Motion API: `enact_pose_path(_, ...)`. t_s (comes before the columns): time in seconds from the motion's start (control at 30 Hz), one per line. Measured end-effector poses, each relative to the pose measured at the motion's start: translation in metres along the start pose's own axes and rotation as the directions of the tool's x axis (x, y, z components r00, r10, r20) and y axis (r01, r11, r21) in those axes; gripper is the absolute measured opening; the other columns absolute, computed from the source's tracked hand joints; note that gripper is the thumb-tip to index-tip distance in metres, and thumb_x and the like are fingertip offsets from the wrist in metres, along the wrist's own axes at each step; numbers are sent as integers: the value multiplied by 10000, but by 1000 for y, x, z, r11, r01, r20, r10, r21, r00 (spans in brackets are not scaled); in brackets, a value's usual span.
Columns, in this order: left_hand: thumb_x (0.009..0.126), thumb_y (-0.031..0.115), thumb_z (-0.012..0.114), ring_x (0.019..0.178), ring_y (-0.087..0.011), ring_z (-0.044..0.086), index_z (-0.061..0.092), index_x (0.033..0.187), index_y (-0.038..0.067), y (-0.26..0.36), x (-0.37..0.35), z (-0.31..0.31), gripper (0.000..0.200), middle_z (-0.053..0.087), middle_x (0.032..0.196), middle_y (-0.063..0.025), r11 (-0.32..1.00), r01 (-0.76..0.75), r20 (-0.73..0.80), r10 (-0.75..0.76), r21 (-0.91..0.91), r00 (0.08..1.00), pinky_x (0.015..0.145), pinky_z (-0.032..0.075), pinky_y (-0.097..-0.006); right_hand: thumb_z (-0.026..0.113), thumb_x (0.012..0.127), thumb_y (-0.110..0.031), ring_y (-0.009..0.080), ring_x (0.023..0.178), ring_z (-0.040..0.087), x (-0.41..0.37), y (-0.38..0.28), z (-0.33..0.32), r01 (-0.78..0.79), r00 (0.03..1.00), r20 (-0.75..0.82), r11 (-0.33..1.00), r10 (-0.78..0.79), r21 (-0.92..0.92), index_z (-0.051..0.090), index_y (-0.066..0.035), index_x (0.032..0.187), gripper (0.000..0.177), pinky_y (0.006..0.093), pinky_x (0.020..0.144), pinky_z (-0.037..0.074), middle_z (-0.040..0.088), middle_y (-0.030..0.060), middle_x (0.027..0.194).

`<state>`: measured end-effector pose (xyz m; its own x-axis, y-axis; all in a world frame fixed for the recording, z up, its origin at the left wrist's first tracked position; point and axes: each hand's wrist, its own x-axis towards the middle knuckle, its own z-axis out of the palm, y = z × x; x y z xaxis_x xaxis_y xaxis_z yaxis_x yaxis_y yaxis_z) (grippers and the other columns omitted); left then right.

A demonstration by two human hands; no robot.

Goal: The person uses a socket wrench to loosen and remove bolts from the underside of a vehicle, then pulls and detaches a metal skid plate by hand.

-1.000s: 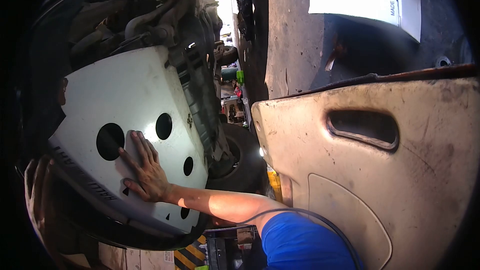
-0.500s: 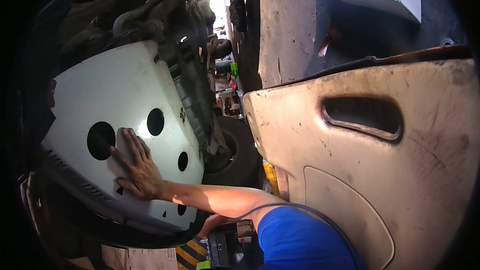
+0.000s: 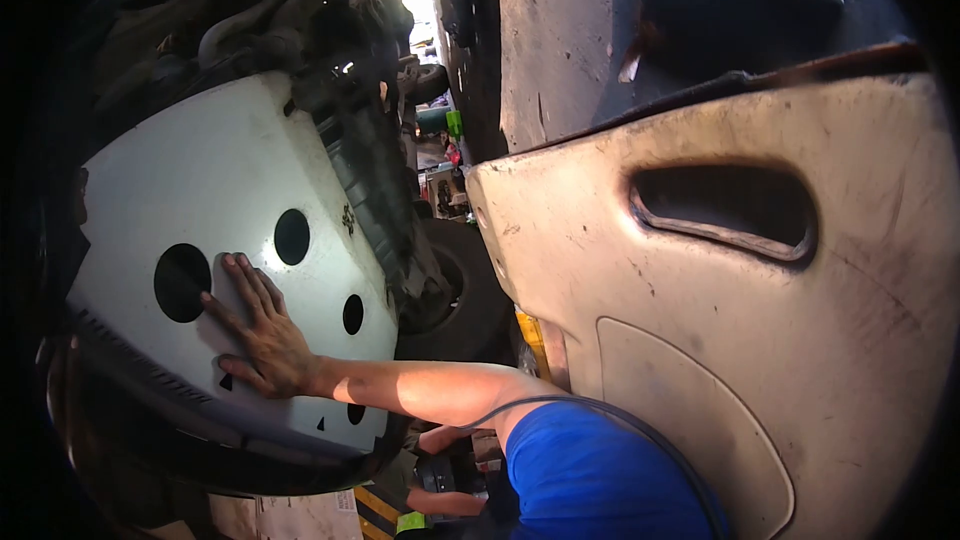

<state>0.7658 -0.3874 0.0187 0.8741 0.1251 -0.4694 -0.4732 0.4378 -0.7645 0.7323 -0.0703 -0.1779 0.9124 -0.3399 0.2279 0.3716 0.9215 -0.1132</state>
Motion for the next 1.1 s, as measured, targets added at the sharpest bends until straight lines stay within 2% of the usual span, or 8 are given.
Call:
enact_pose_path(0.27,958,105,680,1215,-312,573,661,1228,0,18,23,-5,290,661,1228,-155,997,-66,-160,59,-39,985,968,530,-417,458,993,-556,524,1557,49,-1,2,2,-10,1000,16,1000,10,-5,296,-138,1628,776,614,1236,92,38,354,1665)
enact_pose_path(0.43,932,94,716,1160,-292,601,683,1185,10,22,29,-4,268,690,1169,-139,996,-74,-205,61,-58,977,920,557,-399,483,989,-526,508,1565,29,0,2,1,9,1000,-3,1000,-9,-8,244,-145,1643,795,616,1246,97,11,327,1678)
enact_pose_path(1.0,845,57,839,973,-225,699,759,1039,44,23,36,-3,211,790,971,-85,995,-62,-267,39,-79,963,756,650,-339,493,983,-518,517,1562,22,0,2,1,7,1000,14,1000,-7,-16,236,-151,1645,800,620,1244,90,8,340,1672)
enact_pose_path(1.1,840,60,844,948,-224,708,758,1041,46,18,37,-3,218,790,963,-85,992,-110,-264,88,-68,961,744,652,-337,469,988,-539,521,1560,32,1,2,2,7,1000,10,1000,-7,-27,245,-153,1642,792,621,1241,87,22,348,1668)
